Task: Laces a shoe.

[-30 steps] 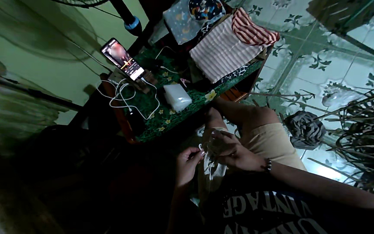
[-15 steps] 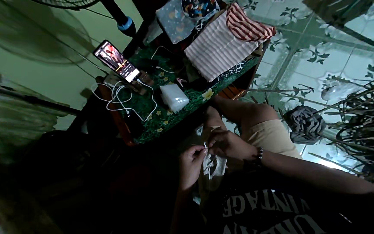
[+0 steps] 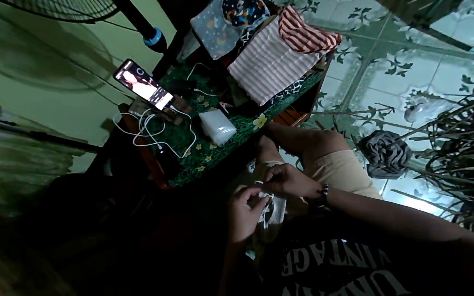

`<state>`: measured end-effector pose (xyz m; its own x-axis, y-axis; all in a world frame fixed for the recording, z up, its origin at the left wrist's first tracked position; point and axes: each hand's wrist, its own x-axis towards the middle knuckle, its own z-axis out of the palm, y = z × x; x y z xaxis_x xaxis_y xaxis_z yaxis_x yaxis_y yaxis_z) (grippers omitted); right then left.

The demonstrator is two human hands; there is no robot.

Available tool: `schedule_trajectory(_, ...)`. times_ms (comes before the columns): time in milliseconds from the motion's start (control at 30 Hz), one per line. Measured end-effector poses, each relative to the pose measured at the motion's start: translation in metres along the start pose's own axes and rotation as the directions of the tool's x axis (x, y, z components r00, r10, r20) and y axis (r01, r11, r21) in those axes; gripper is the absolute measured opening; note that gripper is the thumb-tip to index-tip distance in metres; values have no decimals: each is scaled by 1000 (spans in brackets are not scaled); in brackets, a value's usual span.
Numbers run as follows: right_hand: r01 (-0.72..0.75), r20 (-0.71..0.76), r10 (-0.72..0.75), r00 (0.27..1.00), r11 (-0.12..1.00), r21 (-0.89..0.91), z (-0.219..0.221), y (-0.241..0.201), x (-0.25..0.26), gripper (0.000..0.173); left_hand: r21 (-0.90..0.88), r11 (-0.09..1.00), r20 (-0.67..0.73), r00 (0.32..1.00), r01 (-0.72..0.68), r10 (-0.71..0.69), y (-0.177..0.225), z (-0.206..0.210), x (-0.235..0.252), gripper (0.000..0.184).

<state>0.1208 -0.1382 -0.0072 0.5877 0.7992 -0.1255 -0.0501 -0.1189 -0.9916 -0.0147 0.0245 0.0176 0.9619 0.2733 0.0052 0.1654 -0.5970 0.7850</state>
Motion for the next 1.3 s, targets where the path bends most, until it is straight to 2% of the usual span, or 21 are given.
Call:
schedule_trajectory(133, -42, -52, 47, 998, 994, 97, -2, 3, 2, 9, 240, 971, 36, 999, 12, -21, -1, 2, -5, 29)
schedule_trajectory(367, -120, -82, 141, 987, 967, 224, -6, 4, 4, 12, 342, 940, 45, 999, 1, -17, 2, 4, -7, 23)
schedule_trajectory(433, -122, -61, 145, 988, 952, 282, -7, 8, 6, 23, 355, 935, 20, 1000, -22, 16, -1, 7, -8, 18)
schedule_trajectory(500, -104, -47, 124, 991, 948, 302, -8, 10, 6, 36, 318, 948, -7, 999, -29, 33, -4, 8, -10, 14)
schedule_trajectory(567, -99, -31, 114, 993, 947, 304, -9, 9, 6, 39, 232, 972, -37, 998, -37, 47, -7, 8, -11, 12)
schedule_trajectory(767, -151, 27, 152, 988, 919, 364, -7, 0, 8, 13, 18, 1000, -55, 998, 12, -11, -12, 3, -12, 10)
schedule_trajectory(867, -192, 49, 187, 981, 905, 381, -5, -6, 10, 10, -147, 988, -17, 998, 54, -57, -12, -1, -11, 9)
schedule_trajectory(1033, -215, 64, 206, 976, 896, 389, -3, -9, 13, 10, -326, 932, 66, 987, 158, -144, -20, -6, -11, 13)
schedule_trajectory(1167, -170, 80, 152, 985, 936, 308, -2, -10, 13, 9, -364, 904, 77, 974, 225, -212, -16, -4, -12, 13)
schedule_trajectory(1300, -103, 99, 83, 992, 972, 210, -1, -1, 15, 8, -282, 949, 10, 990, 138, -141, -15, 4, -14, 11)
